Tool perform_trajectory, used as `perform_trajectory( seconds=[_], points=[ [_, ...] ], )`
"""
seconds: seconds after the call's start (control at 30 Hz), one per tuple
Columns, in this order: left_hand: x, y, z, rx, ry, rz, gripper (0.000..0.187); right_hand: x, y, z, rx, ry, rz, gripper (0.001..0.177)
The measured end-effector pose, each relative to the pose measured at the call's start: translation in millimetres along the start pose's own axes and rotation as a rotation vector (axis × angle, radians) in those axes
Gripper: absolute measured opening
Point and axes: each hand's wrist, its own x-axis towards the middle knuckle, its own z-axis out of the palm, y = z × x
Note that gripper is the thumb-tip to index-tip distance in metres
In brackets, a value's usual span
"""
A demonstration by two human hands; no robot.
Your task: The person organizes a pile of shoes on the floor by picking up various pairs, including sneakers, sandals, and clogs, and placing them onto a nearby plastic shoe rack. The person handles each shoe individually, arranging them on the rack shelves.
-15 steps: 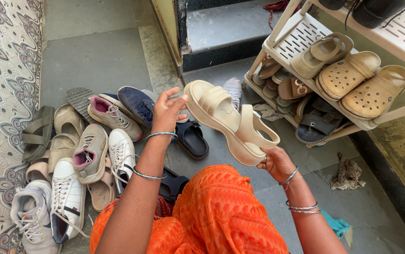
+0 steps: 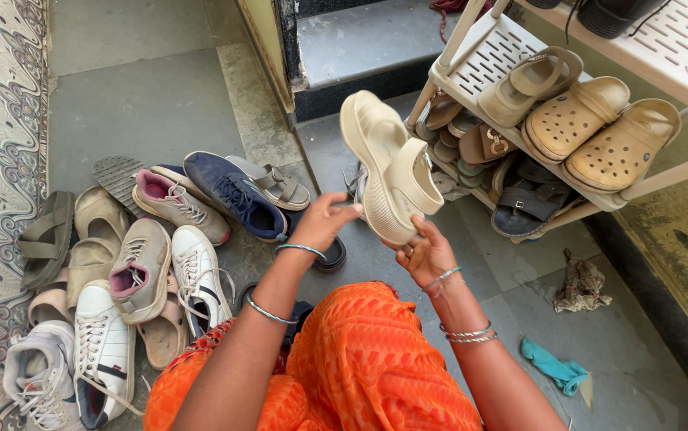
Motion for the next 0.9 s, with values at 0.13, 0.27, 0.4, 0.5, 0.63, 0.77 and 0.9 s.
perform_trajectory(
  seconds=[0.13,0.27,0.4,0.5,0.63,0.77,0.9],
  points=[
    [-3.3,17.9,13.7,-0.031,-0.052,-0.05,0.072,14.3,3.2,21.0,0.02,-0.055,0.0,0.062],
    [-8.7,31.3,20.4,-0.17,-0.074,0.039,0.059,23.6,15.2,31.1,0.009,-0.081,0.01,0.057],
    [-4.0,24.3,23.1,-0.196,0.176,-0.05,0.048,26.6,12.3,35.9,-0.133,-0.107,0.025,0.05],
    [6.9,12.6,16.8,-0.397,0.255,-0.093,0.048,33.6,2.2,29.6,-0.291,-0.11,0.012,0.045],
    [6.1,9.1,-2.6,-0.46,0.308,-0.227,0.048,68.2,-40.8,-16.5,-0.386,0.097,-0.086,0.034],
    [-7.7,20.9,-15.4,-0.526,0.252,-0.233,0.045,133.3,-107.7,-79.8,-0.462,0.214,-0.319,0.027],
    [-16.4,27.1,-24.5,-0.362,0.278,-0.296,0.044,173.3,-191.2,-112.2,-0.865,0.519,-0.716,0.081]
  ],
)
